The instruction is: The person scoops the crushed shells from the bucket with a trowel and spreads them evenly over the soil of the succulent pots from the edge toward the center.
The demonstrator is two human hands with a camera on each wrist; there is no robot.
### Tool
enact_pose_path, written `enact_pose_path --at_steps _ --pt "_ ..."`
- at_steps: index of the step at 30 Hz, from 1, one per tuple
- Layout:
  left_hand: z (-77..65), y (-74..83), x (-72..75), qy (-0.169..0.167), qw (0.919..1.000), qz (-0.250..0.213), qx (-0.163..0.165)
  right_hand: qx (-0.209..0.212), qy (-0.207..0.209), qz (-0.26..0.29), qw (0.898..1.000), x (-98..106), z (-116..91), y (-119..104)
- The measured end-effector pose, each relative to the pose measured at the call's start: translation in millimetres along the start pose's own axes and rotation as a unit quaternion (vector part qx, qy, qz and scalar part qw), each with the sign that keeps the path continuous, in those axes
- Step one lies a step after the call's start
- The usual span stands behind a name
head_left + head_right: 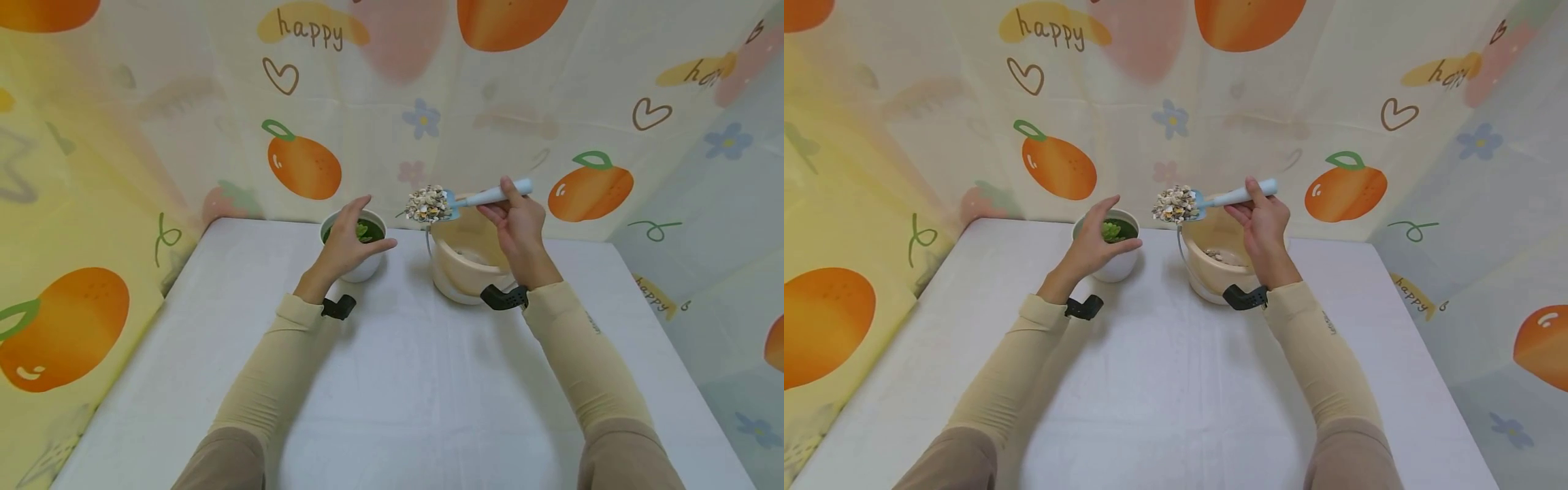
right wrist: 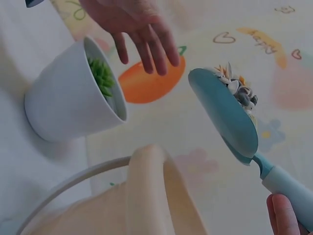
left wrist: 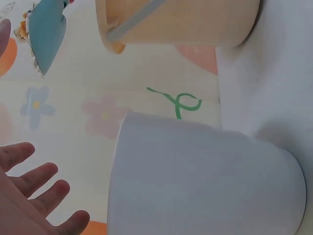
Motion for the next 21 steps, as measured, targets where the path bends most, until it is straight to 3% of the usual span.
enact_pose_path --at_steps 21 --pt "-9.7 -19.9 19.9 0.033 0.9994 -0.004 0.006 -0.041 0.020 -0.005 0.999 -31 4 38"
Point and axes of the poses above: each hand's wrist, its own z-axis towards the middle knuckle, its own x-axis out of the back of the hand, y = z × x, the point moved 4 cm from there along z, towards the middle knuckle, and after that the axes turned 4 degrees about -z, right-handed, at the moved point
